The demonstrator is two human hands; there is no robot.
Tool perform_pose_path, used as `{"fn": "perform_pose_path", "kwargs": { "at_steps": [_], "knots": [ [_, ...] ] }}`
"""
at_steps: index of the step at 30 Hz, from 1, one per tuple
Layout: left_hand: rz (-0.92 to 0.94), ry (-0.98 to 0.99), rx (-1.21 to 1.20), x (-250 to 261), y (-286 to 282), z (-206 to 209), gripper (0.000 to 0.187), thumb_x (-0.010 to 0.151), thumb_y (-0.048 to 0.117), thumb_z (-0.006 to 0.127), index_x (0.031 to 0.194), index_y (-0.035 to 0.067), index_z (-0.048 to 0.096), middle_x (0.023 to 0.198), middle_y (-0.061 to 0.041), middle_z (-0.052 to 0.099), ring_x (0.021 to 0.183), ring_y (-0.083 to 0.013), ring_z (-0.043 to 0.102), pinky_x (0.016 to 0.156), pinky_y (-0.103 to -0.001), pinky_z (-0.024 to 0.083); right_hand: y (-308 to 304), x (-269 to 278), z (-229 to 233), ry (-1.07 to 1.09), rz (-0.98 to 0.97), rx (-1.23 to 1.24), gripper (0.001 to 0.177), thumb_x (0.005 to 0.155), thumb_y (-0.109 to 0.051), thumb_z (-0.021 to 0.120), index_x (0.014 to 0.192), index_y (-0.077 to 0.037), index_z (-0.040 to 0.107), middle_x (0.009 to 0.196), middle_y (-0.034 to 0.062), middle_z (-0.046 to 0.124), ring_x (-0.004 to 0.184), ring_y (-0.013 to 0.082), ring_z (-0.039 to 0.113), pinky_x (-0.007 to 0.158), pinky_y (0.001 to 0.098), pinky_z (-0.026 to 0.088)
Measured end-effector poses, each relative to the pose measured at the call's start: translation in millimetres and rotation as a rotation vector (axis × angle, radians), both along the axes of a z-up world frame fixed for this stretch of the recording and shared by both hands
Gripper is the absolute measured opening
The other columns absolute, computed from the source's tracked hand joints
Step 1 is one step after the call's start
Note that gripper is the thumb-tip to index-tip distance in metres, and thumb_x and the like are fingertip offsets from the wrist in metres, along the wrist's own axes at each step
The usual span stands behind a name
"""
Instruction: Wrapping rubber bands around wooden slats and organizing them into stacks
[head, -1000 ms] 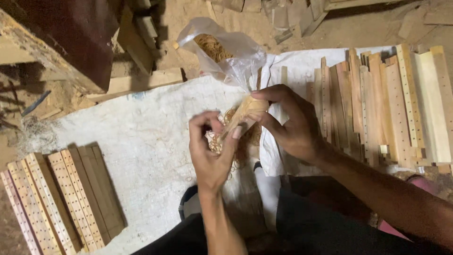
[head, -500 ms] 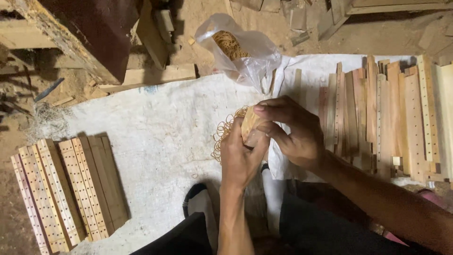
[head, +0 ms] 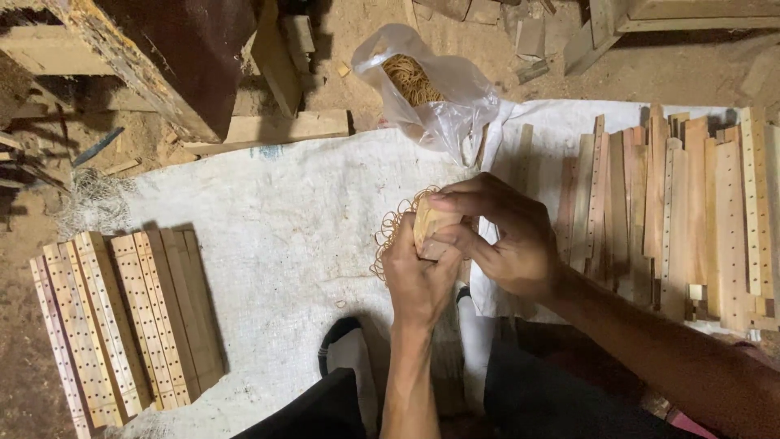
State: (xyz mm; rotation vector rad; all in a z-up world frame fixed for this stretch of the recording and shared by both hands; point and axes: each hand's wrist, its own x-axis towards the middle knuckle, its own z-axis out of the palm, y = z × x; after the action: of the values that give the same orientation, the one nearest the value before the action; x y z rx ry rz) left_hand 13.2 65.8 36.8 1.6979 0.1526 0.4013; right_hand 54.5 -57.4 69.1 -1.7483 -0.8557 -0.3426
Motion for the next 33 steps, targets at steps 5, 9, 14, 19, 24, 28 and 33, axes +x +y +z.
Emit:
{"fn": "perform_pose_path", "kwargs": {
  "at_steps": [5, 9, 14, 19, 24, 28, 33],
  "knots": [
    [-0.007, -0.097, -0.140, 4, -5, -5, 0.009, 0.076, 0.004, 0.068, 0.078, 0.008, 0.060, 0.054, -0.013, 0.059, 0.050, -0.0128, 0.050, 0.043, -0.030, 0.040, 2, -8, 9, 0.187, -0.047, -0.018, 0.044, 0.088, -0.008, 0.078, 0.128, 0.003, 0.065, 0.112, 0.0190, 0.072, 0.099, 0.0304, 0.072, 0.090, 0.0480, 0.055],
    [-0.040, -0.104, -0.208, 1, -2, -13, 0.006, 0.079, 0.001, 0.064, 0.082, 0.005, 0.066, 0.058, -0.011, 0.065, 0.052, -0.0127, 0.053, 0.046, -0.029, 0.044, 7, -13, 14, 0.163, -0.050, -0.011, 0.041, 0.087, -0.005, 0.079, 0.124, 0.003, 0.066, 0.110, 0.0181, 0.072, 0.099, 0.0294, 0.073, 0.090, 0.0455, 0.056],
    [-0.067, -0.100, -0.233, 2, -1, -9, 0.010, 0.078, -0.003, 0.069, 0.087, 0.000, 0.065, 0.064, -0.016, 0.067, 0.060, -0.0109, 0.052, 0.048, -0.031, 0.045, 9, -5, 14, 0.135, -0.046, -0.089, 0.039, 0.089, -0.007, 0.078, 0.125, 0.000, 0.067, 0.105, 0.0176, 0.071, 0.086, 0.0287, 0.069, 0.083, 0.0451, 0.056],
    [0.015, 0.014, -0.193, 4, 13, -70, 0.012, 0.074, -0.001, 0.073, 0.074, 0.004, 0.062, 0.056, -0.011, 0.061, 0.055, -0.0117, 0.050, 0.049, -0.033, 0.043, 8, 15, -11, 0.254, -0.027, -0.144, 0.042, 0.091, -0.012, 0.077, 0.128, 0.002, 0.063, 0.100, 0.0206, 0.072, 0.084, 0.0337, 0.073, 0.077, 0.0473, 0.058],
    [0.009, 0.035, -0.237, 9, 37, -77, 0.014, 0.086, 0.008, 0.077, 0.081, 0.008, 0.064, 0.063, -0.007, 0.064, 0.056, -0.0097, 0.053, 0.056, -0.021, 0.045, -12, 46, -51, 0.418, -0.040, -0.144, 0.035, 0.102, -0.019, 0.066, 0.128, 0.005, 0.060, 0.100, 0.0237, 0.072, 0.088, 0.0368, 0.072, 0.078, 0.0487, 0.056],
    [0.045, 0.120, -0.230, 11, 39, -92, 0.025, 0.084, 0.005, 0.078, 0.069, 0.013, 0.060, 0.057, 0.002, 0.059, 0.056, -0.0034, 0.047, 0.054, -0.021, 0.038, -44, 59, -134, 0.564, -0.143, -0.447, 0.019, 0.097, -0.010, 0.065, 0.111, 0.004, 0.067, 0.095, 0.0242, 0.074, 0.089, 0.0425, 0.073, 0.078, 0.0502, 0.055],
    [0.002, 0.218, -0.266, 13, 38, -117, 0.030, 0.087, 0.014, 0.081, 0.066, 0.014, 0.060, 0.053, -0.001, 0.059, 0.050, -0.0050, 0.045, 0.055, -0.020, 0.039, -70, 53, -206, 0.488, -0.126, -0.829, 0.013, 0.089, -0.015, 0.069, 0.101, -0.009, 0.070, 0.089, 0.0156, 0.073, 0.090, 0.0380, 0.073, 0.079, 0.0488, 0.055]
  ]
}}
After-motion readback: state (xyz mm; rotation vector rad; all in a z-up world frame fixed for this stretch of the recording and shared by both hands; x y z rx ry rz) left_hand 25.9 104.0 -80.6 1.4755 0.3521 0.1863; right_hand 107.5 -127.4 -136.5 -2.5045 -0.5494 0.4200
